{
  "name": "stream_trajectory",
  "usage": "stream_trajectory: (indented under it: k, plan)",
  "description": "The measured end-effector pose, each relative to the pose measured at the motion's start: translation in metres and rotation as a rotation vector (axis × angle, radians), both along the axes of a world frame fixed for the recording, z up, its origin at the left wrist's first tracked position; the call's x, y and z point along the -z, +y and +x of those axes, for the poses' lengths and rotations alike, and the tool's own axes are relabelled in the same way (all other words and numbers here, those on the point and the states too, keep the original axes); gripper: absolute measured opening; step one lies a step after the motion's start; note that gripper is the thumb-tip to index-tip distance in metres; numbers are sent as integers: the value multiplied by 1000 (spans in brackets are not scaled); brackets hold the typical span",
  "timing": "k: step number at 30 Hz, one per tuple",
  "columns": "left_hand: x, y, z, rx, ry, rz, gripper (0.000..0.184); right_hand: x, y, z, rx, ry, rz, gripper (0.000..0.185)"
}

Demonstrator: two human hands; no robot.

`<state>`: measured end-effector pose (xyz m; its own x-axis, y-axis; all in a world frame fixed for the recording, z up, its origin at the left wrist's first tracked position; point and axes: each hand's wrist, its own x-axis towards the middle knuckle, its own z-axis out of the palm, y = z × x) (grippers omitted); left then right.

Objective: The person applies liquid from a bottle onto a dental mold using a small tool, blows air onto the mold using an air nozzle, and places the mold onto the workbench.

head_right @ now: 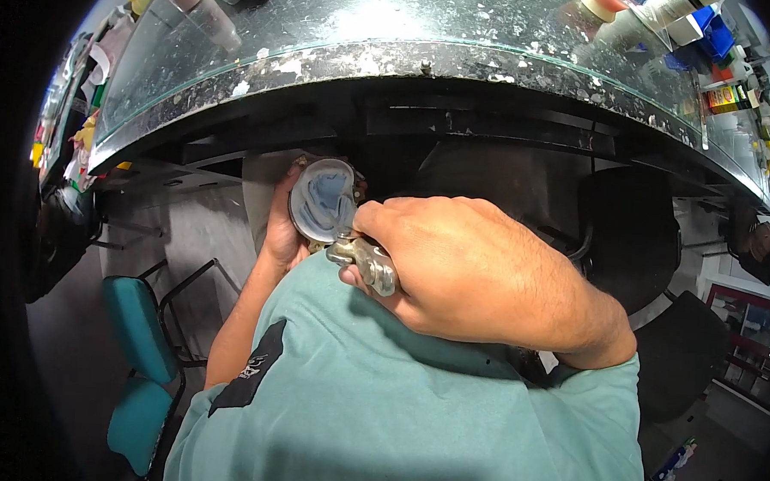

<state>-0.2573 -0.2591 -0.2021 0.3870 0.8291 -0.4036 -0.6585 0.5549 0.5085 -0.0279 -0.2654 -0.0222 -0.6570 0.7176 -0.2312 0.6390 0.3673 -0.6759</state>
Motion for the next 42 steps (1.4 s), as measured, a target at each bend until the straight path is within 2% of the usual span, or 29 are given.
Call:
stream_trajectory:
  k: [2, 5, 8, 11, 14, 20, 23, 26, 30, 42]
  plan:
    - [1, -1, 1, -6, -7, -12, 70, 3, 0, 1, -3, 11, 47, 34]
    - [3, 1, 0, -3, -21, -2, 71, -11, 3, -1, -16, -59, -84, 31]
    - [1, 0, 0, -3, -46, -9, 71, -8, 3, 2, 35, 46, 50, 30]
    - [-4, 1, 0, 3, -13, 6, 71, -11, 6, 3, -4, -3, -27, 30]
    - [-4, 0, 0, -4, -10, -3, 70, -8, 4, 3, 33, 36, 34, 30]
    - [2, 2, 1, -19, -7, -3, 71, -10, 8, 6, 13, -73, -10, 30]
    - [2, 1, 1, -20, 7, 4, 72, 6, 5, 8, 92, 23, 154, 29]
    - [1, 1, 1, -10, 6, 1, 71, -6, 10, 7, 57, -91, 2, 30]
    - [0, 1, 0, -6, 8, -8, 72, 0, 15, 10, 123, -65, -31, 29]
    - [4, 2, -1, -1, -43, -5, 73, 9, 19, 15, 86, -13, -3, 29]
